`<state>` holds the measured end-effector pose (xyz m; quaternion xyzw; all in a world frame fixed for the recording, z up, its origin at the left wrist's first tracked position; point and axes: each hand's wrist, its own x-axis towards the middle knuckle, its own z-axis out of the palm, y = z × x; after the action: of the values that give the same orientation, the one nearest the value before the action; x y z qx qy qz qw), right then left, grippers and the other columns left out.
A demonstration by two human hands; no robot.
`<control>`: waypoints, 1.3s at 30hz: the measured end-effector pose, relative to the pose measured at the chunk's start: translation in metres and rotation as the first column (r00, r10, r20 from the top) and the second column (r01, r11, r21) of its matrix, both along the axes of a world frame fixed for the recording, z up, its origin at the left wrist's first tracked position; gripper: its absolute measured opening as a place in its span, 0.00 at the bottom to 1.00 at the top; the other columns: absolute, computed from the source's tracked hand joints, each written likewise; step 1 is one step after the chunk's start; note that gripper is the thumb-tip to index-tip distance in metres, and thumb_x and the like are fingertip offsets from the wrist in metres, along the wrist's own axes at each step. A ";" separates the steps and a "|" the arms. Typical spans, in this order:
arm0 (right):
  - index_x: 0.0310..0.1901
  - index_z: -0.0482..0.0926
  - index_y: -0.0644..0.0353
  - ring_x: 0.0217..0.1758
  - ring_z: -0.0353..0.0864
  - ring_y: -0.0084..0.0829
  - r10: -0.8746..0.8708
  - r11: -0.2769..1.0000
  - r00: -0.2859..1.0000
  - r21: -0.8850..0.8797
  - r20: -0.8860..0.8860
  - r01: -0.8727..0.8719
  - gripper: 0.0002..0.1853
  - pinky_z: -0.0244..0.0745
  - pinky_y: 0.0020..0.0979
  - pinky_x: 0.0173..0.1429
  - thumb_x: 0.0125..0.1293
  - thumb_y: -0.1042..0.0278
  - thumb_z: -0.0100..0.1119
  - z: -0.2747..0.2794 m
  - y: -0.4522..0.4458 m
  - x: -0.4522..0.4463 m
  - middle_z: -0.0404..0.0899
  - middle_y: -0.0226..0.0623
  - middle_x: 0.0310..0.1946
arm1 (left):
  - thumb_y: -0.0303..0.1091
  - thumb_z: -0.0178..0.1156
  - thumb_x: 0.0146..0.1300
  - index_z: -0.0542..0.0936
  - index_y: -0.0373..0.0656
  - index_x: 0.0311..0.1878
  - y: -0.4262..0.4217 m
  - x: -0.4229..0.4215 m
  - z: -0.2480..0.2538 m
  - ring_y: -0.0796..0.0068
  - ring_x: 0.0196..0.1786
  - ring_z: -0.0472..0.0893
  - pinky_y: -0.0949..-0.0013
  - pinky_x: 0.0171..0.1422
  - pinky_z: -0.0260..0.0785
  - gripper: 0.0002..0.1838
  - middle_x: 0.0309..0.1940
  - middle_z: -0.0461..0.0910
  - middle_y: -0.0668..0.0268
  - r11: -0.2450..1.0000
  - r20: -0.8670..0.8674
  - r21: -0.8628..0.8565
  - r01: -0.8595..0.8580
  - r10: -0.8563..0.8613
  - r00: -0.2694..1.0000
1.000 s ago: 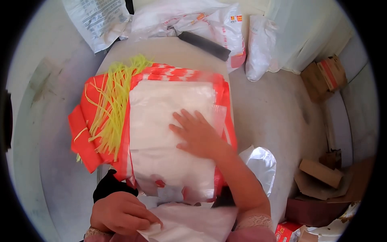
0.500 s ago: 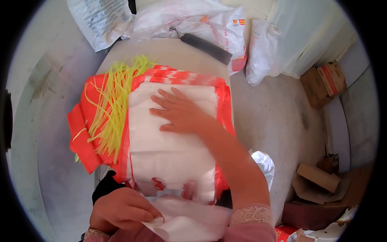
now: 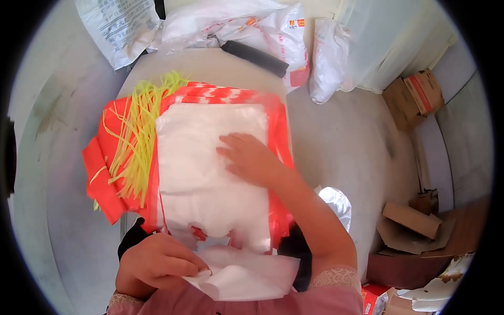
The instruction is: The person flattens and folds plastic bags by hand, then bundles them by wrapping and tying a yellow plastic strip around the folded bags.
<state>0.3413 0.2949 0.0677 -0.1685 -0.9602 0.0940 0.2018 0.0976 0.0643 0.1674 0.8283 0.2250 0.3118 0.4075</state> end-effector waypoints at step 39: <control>0.83 0.59 0.55 0.56 0.83 0.22 -0.511 0.516 0.841 -0.847 -0.181 0.130 0.38 0.77 0.27 0.62 0.73 0.85 0.56 0.024 -0.007 0.025 0.85 0.37 0.57 | 0.27 0.63 0.74 0.81 0.38 0.65 0.022 -0.028 -0.113 0.73 0.55 0.87 0.66 0.58 0.81 0.18 0.55 0.87 0.63 0.225 0.062 -0.934 -0.276 0.866 0.496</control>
<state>0.3665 0.2881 0.0919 -0.3964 -0.6946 0.5124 0.3128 0.0698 0.0866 0.0541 0.2156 0.5149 0.5330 0.6359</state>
